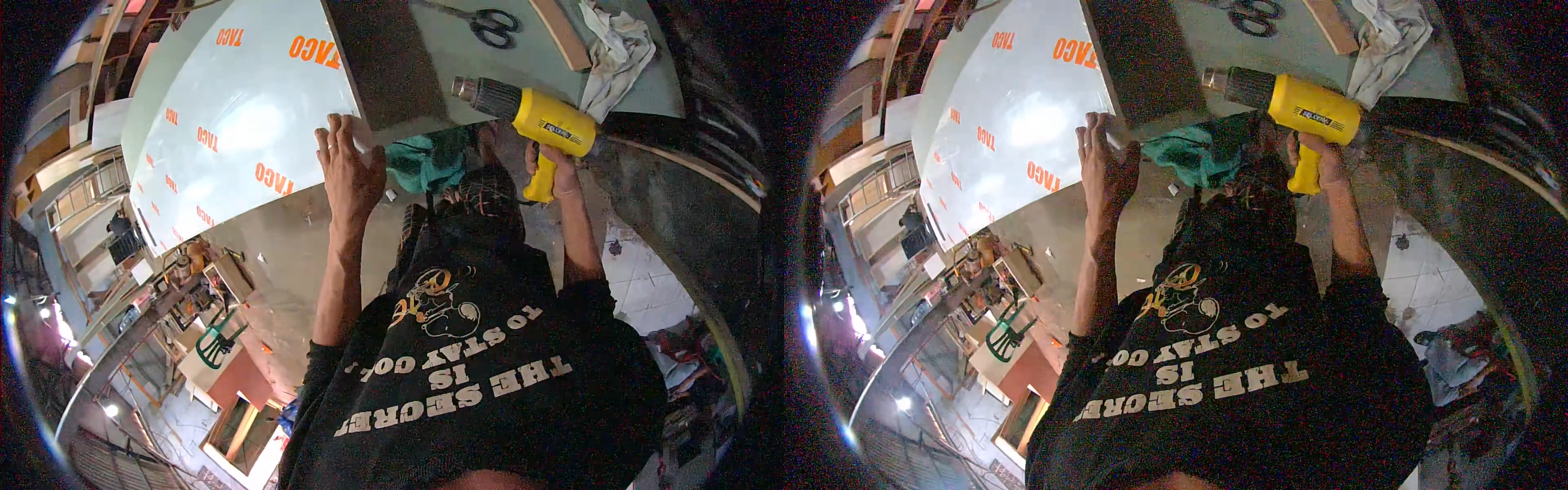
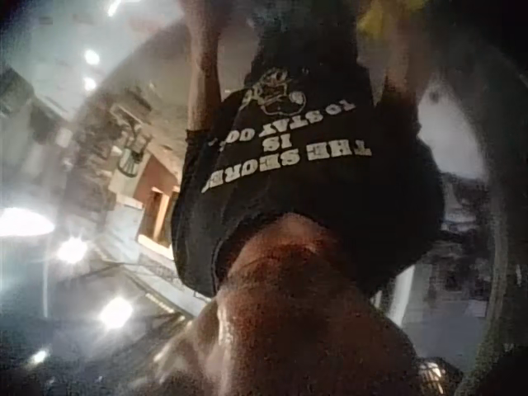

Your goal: The person uses a heat gun and a cloth to press edging onto a large laminate panel, trims the edging strip using scissors, and moves the panel with help from another person.

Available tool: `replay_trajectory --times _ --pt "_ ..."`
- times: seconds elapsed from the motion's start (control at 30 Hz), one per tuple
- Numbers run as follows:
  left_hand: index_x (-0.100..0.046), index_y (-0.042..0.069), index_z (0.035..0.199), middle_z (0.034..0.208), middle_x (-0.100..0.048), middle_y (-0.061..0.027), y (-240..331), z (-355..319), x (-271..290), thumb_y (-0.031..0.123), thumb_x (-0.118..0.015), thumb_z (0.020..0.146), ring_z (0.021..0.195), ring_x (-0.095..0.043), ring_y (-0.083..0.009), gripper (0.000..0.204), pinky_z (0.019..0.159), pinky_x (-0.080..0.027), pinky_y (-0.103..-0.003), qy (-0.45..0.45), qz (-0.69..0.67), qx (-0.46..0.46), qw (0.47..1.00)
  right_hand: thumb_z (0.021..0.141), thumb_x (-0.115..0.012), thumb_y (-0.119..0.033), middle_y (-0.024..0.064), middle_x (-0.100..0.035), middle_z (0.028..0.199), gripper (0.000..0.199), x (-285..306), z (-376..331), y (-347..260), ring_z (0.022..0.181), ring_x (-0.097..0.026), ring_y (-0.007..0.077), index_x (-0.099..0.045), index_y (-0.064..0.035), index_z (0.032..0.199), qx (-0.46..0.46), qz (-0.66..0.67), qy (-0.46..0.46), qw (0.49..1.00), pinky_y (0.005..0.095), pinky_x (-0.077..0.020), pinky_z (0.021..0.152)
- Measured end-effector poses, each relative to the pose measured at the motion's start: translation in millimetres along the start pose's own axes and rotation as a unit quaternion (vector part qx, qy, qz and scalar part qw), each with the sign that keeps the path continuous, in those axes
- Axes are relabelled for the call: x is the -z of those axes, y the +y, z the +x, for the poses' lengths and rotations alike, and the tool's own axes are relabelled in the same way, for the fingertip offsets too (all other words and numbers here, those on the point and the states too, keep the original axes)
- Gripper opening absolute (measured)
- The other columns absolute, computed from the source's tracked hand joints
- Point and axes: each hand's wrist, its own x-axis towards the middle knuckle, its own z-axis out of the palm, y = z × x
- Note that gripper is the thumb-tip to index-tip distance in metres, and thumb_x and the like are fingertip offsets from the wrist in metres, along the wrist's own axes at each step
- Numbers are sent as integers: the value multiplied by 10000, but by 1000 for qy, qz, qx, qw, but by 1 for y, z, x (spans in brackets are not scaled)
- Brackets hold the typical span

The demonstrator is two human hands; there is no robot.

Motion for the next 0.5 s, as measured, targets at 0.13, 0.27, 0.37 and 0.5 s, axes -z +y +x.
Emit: replay_trajectory --times 0.13,0.27,0.37,0.5 --pt "-410 23 1321 1424 -348 -274 -2 1 4 176 -655 824 1362 -250 -439 574 1150 -190 -472 -23 2 -25 999 824 -648 -274 76 -564 724 316 -5 -1 -4 565 -540 166 -565 -16 987 7 0 16 1000 293 -441 532" --pt "-335 -32 1396 1451 -329 -251 -27 6 13 177 -595 888 1381 -262 -368 607 1138 -202 -438 -94 -154 -8 984 821 -654 -244 78 -561 717 322 -11 2 -12 565 -536 166 -553 -12 1019 12 37 3 999 293 -437 533" --pt "-373 -6 1396 1452 -353 -226 -57 14 49 271 -534 956 1378 -299 -309 545 1121 -243 -386 -144 -296 95 940 827 -644 -253 79 -552 702 340 0 5 -4 570 -525 165 -539 -7 1038 -3 60 -2 998 295 -429 538" --pt "-359 -15 1383 1488 -249 -263 -48 -1 14 318 -691 840 1405 -194 -388 719 1127 -224 -431 -79 -148 79 983 812 -649 -321 67 -547 673 364 -4 8 1 548 -509 153 -554 -16 987 38 10 -16 999 280 -417 513"
